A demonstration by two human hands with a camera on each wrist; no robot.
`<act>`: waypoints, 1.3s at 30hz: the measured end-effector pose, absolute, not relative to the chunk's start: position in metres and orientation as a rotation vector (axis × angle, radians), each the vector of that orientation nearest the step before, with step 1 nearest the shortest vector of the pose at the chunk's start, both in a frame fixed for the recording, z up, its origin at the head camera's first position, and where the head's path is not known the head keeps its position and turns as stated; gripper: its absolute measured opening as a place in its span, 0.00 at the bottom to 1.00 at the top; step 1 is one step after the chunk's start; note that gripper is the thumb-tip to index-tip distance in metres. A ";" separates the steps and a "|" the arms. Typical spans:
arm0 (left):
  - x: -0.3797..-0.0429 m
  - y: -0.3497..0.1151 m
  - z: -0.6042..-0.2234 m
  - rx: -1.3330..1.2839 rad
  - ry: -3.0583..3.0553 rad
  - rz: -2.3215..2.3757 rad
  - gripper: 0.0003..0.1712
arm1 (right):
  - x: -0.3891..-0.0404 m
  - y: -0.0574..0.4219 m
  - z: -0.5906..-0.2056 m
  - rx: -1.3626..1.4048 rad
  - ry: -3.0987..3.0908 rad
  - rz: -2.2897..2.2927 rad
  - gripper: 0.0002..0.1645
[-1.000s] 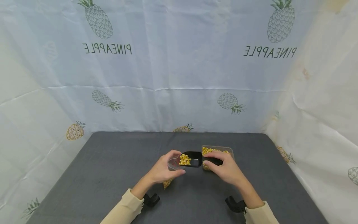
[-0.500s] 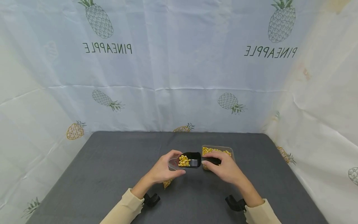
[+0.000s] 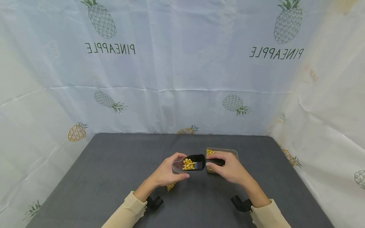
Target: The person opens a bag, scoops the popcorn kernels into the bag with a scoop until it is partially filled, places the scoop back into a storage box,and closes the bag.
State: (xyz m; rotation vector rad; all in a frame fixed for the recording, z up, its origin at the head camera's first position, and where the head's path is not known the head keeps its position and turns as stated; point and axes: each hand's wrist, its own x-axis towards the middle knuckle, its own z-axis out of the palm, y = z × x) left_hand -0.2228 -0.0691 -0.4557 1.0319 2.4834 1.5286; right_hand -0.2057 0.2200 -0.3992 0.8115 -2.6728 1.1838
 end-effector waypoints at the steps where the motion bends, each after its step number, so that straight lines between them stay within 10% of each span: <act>1: -0.223 -0.069 -0.456 1.034 2.483 1.529 0.34 | -0.206 0.220 -0.399 0.808 -2.681 1.187 0.16; 39: -0.226 -0.068 -0.459 1.048 2.445 1.572 0.31 | -0.209 0.205 -0.383 1.022 -2.702 1.057 0.12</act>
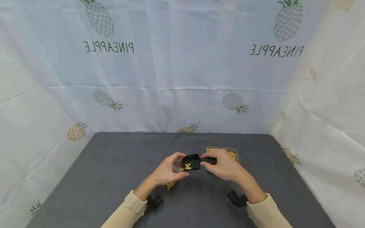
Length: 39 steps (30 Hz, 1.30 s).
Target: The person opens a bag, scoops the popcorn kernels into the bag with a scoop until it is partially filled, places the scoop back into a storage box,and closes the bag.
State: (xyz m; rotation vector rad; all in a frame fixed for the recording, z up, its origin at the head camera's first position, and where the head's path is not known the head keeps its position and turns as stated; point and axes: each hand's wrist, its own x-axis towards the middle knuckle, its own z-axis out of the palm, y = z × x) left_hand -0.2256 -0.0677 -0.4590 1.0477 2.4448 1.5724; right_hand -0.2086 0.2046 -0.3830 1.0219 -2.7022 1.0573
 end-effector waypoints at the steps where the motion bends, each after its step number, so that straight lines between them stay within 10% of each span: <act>1: -0.226 -0.068 -0.459 1.047 2.450 1.569 0.31 | -0.209 0.205 -0.383 1.036 -2.695 1.050 0.12; 39: -0.226 -0.070 -0.460 1.018 2.431 1.596 0.29 | -0.205 0.229 -0.391 0.834 -2.677 1.192 0.15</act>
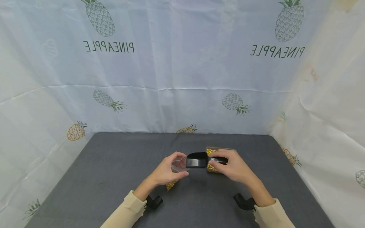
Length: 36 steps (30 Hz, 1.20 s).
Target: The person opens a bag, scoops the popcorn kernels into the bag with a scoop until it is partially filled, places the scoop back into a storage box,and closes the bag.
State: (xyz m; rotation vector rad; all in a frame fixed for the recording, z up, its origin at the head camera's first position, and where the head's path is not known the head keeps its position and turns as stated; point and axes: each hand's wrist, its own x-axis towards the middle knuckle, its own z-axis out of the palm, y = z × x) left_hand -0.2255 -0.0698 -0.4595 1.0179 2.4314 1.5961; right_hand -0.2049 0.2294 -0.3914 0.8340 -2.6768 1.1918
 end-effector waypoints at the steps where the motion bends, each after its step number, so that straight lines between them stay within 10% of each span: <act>1: -0.225 -0.070 -0.460 1.017 2.429 1.599 0.29 | -0.204 0.231 -0.391 0.822 -2.681 1.189 0.15; 36: -0.225 -0.070 -0.459 1.028 2.421 1.649 0.30 | -0.205 0.286 -0.410 0.576 -2.759 1.125 0.18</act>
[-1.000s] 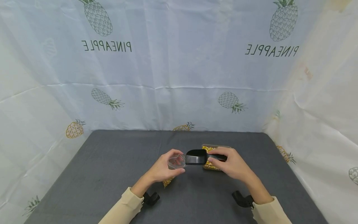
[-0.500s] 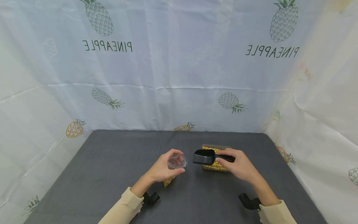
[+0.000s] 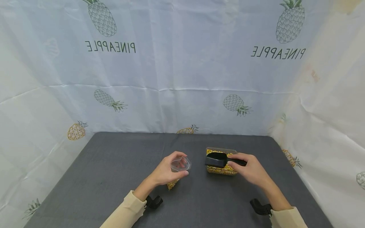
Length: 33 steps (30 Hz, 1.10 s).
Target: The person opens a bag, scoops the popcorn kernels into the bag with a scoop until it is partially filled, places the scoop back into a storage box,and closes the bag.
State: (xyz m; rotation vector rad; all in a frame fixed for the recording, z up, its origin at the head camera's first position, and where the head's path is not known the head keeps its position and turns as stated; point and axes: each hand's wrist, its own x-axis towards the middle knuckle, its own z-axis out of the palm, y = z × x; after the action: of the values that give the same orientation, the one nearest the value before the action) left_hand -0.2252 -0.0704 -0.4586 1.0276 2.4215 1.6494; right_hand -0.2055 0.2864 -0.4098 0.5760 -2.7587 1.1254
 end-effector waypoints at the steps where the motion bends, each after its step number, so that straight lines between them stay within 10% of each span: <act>1: -0.225 -0.070 -0.459 1.027 2.418 1.653 0.30 | -0.206 0.288 -0.410 0.573 -2.763 1.118 0.18; 33: -0.225 -0.071 -0.458 1.022 2.405 1.674 0.29 | -0.210 0.332 -0.434 0.369 -2.868 1.168 0.24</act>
State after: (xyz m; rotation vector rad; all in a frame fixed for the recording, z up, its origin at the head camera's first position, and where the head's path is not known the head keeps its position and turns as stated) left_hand -0.2248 -0.0706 -0.4576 1.0223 2.4049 1.6736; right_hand -0.2100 0.3316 -0.4343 0.3686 -2.8681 1.1685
